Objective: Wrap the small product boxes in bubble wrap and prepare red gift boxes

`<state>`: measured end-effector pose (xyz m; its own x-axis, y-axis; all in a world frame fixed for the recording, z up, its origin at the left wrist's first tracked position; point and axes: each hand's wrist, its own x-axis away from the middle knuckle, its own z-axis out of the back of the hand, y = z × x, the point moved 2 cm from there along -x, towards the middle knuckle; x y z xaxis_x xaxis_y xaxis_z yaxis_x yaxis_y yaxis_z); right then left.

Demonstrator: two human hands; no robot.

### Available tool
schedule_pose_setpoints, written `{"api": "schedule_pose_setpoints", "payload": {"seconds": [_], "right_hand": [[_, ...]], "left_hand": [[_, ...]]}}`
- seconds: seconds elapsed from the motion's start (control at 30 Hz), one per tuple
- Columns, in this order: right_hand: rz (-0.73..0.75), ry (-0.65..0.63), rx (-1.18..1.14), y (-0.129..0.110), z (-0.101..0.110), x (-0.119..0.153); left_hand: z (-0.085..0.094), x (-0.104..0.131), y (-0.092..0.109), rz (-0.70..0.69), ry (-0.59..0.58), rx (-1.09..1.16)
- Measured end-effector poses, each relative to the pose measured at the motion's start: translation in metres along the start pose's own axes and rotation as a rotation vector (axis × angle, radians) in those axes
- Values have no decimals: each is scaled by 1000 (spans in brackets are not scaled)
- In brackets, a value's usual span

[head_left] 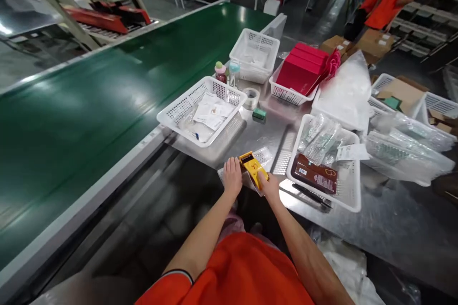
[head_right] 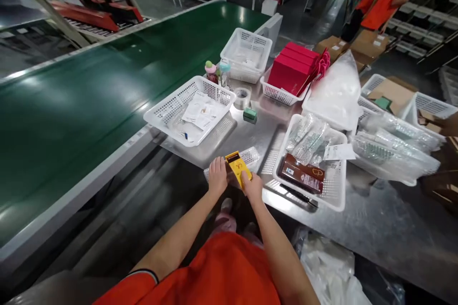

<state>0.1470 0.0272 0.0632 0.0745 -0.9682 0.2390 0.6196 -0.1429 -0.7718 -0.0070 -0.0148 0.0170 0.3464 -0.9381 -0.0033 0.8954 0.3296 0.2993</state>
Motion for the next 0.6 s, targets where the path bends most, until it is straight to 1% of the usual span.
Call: {"api": "schedule_pose_setpoints", "payload": {"seconds": [0.1,0.17,0.27,0.37,0.43,0.5,0.53,0.6], "right_hand": [[-12,4,-7,0,-2,1],[-24,2,-20,4,2,11],[-57,-7,-43,22,16,44],[-123,-29,-83,49,33,84],[-165,-28,-87,61,39,101],[-179,-25,-54,64,38,105],[-180,-26,-36,62,35,102],[-176,-24,-19,51,25,87]], "left_hand": [[10,-11,-1,-10,-132,-33],[14,-16,-1,-13,-160,-46],[16,-19,0,-31,-180,-81],[16,-20,1,-66,-248,-144],[18,-24,0,-80,-292,-175],[20,-34,-6,-88,-350,-153],[22,-41,-10,-99,-387,-127],[26,-60,-21,-139,-467,-68]]}}
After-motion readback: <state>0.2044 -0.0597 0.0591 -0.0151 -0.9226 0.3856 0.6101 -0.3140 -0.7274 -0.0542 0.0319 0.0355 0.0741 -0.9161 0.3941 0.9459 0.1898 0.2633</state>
